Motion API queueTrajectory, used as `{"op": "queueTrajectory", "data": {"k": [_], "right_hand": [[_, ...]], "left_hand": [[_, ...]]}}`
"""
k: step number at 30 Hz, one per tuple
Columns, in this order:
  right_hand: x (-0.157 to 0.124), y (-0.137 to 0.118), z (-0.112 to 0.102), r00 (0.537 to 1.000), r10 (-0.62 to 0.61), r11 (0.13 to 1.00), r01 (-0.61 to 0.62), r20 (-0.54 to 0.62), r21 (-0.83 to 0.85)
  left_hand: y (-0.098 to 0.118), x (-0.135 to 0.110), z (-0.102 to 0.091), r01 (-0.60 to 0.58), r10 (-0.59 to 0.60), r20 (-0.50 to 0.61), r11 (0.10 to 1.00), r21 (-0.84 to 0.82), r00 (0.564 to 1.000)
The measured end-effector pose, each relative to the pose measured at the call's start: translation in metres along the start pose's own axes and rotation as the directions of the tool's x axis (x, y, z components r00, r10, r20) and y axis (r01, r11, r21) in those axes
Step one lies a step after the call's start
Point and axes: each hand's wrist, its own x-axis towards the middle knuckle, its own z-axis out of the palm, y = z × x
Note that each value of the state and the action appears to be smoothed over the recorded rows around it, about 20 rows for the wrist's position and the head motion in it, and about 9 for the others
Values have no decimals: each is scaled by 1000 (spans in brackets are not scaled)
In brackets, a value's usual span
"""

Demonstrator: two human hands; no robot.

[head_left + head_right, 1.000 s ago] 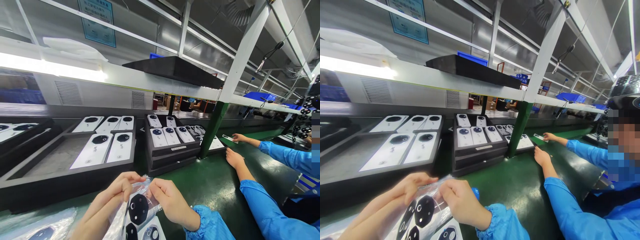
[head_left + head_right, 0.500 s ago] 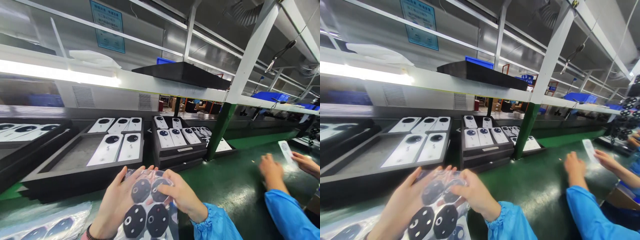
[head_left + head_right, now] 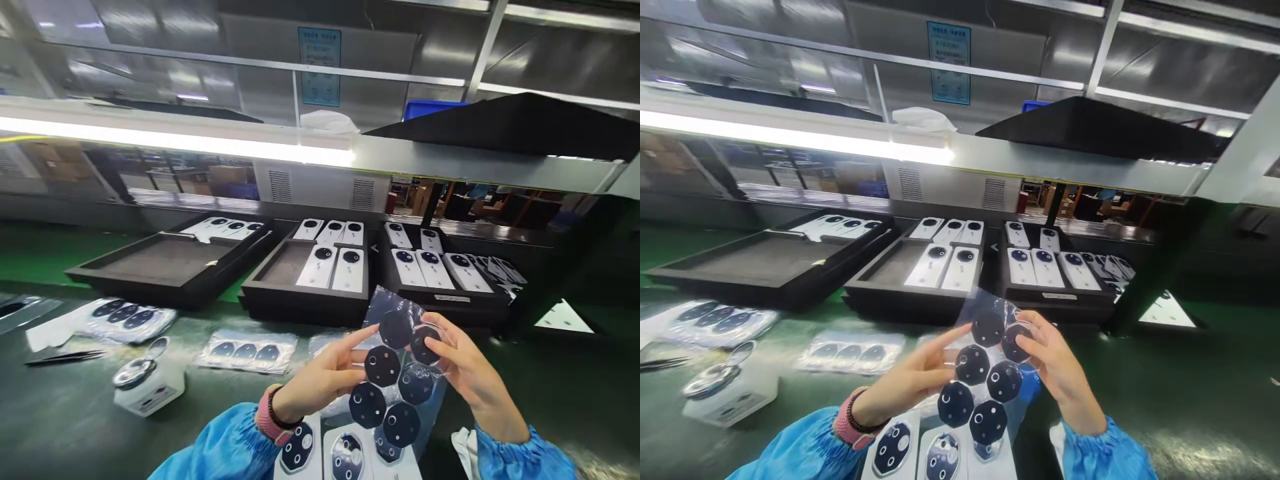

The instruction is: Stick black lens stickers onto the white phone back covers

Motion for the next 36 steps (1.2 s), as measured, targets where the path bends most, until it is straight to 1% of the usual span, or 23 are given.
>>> {"op": "queueTrajectory", "data": {"k": [2, 3, 4, 6, 7, 8, 9, 10, 11, 12, 13, 14, 16, 18, 19, 21, 24, 26, 32, 36], "right_hand": [[3, 6, -4, 994, -92, 993, 89, -50, -73], [3, 9, -6, 982, -150, 984, 138, -113, -109], [3, 12, -8, 957, -212, 972, 186, -197, -144], [0, 17, -8, 873, -321, 943, 260, -367, -207], [-3, 19, -7, 852, -336, 939, 269, -401, -214], [-5, 20, -5, 878, -298, 952, 244, -374, -186], [-8, 21, -2, 933, -207, 976, 179, -295, -120], [-9, 22, 1, 982, -73, 997, 69, -175, -27], [-10, 24, 5, 997, 71, 995, -68, -37, 70], [-9, 27, 8, 979, 187, 968, -199, 86, 152], [-7, 32, 10, 952, 257, 933, -288, 164, 214], [-4, 38, 12, 941, 279, 910, -323, 192, 259], [3, 55, 11, 950, 260, 910, -302, 176, 284], [10, 73, 8, 961, 239, 925, -269, 139, 267], [13, 81, 7, 962, 240, 929, -266, 128, 256], [17, 93, 5, 958, 261, 931, -283, 122, 232], [21, 101, 4, 950, 293, 930, -309, 108, 200], [23, 103, 4, 946, 311, 930, -322, 87, 176], [36, 112, 0, 937, 350, 932, -349, 3, 99], [41, 115, 0, 928, 371, 927, -369, -30, 59]], "left_hand": [[4, -4, -2, -36, 36, 0, 994, 102, 999], [6, -6, -3, -56, 57, -1, 987, 150, 998], [8, -9, -5, -75, 77, -5, 978, 195, 997], [13, -14, -9, -114, 127, -21, 943, 312, 992], [14, -16, -11, -141, 168, -30, 901, 409, 985], [15, -18, -13, -170, 221, -32, 827, 536, 975], [14, -18, -15, -193, 277, -15, 707, 681, 961], [12, -18, -16, -214, 328, 37, 524, 825, 944], [8, -18, -18, -233, 356, 117, 304, 924, 927], [2, -16, -19, -250, 350, 201, 99, 963, 915], [-5, -14, -20, -266, 326, 277, -78, 961, 904], [-13, -13, -22, -282, 299, 343, -228, 932, 890], [-30, -10, -25, -278, 280, 428, -447, 850, 860], [-46, -10, -28, -240, 284, 481, -597, 765, 829], [-52, -11, -30, -228, 280, 500, -642, 732, 819], [-61, -15, -34, -231, 258, 497, -651, 723, 828], [-67, -21, -39, -240, 195, 440, -615, 751, 876], [-68, -25, -43, -234, 171, 407, -597, 767, 897], [-70, -34, -61, -215, 167, 367, -568, 795, 915], [-77, -35, -66, -195, 178, 340, -544, 816, 923]]}}
